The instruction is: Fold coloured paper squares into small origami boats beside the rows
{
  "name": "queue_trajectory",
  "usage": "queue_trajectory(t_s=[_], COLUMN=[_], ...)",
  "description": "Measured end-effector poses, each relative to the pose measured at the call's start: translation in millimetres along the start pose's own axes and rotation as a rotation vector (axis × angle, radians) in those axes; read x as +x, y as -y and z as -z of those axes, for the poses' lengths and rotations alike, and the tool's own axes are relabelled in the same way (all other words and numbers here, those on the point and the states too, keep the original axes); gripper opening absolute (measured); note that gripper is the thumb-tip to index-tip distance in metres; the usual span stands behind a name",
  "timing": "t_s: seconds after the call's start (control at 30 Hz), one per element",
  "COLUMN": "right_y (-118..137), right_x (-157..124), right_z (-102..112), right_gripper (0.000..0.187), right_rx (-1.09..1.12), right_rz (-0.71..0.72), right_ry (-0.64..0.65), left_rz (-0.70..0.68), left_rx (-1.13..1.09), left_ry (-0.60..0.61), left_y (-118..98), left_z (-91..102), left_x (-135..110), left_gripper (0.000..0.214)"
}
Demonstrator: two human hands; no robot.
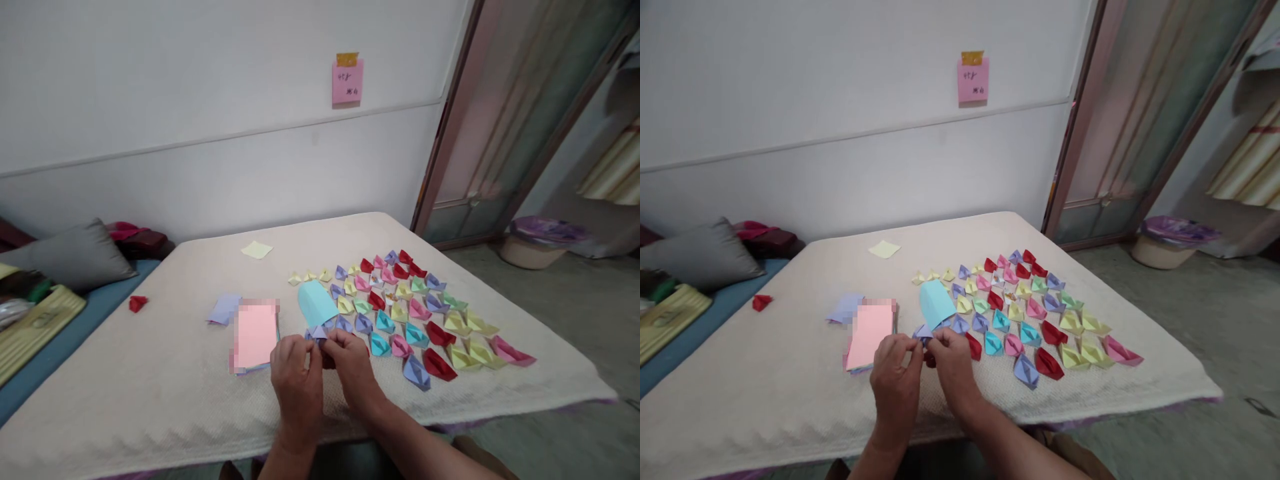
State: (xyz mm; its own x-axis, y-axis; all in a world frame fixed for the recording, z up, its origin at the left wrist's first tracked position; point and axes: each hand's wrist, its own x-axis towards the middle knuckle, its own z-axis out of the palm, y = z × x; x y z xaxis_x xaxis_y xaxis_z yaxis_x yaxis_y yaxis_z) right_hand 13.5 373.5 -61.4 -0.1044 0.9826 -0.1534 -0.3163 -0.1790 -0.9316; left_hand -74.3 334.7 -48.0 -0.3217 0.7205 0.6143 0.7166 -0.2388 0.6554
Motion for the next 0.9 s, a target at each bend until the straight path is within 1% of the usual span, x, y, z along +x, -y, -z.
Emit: queue_trajectory(t_s=[0.1,0.27,0.43,0.63,0.7,0.8,0.9], right_y=[-0.2,8.7,17.3,15.6,13.0,10.2,10.8], right_x=[0.6,-2.4,-5.7,-4.6,-4.3,-4.5,-5.1], right_z=[1.0,-0.5,-2.5,-0.9,-0.8,-1.9,-3.8], right_gripper=[0.013,0.011,0.006,0.009,0.008,0.004,0.007], right_rx=[-0.066,-0.104,-0.108,-0.059,-0.043,-0.016,0.027], right_rz=[0.053,0.118,0.162,0.198,0.201,0.168,0.145], right_ry=[-0.011,0.010,0.058,0.086,0.108,0.148,0.154], left_rz=[-0.031,0.034,0.043,0.046,0.080,0.131,0.156], left_rx=[0.015,-0.034,-0.048,-0.035,-0.029,-0.008,0.014], left_ry=[-0.006,-0.040,-0.012,0.025,0.044,0.068,0.077], left_y=[-2.2,-2.6,-2.0,0.4,1.2,1.5,1.7], left_z=[-2.3,-1.8,-0.1,-1.5,-1.8,-1.7,-1.5], left_x=[-2.5,-2.6,-0.1,0.5,0.2,0.4,1.3], left_gripper=[0.013,0.011,0.010,0.007,0.007,0.011,0.010])
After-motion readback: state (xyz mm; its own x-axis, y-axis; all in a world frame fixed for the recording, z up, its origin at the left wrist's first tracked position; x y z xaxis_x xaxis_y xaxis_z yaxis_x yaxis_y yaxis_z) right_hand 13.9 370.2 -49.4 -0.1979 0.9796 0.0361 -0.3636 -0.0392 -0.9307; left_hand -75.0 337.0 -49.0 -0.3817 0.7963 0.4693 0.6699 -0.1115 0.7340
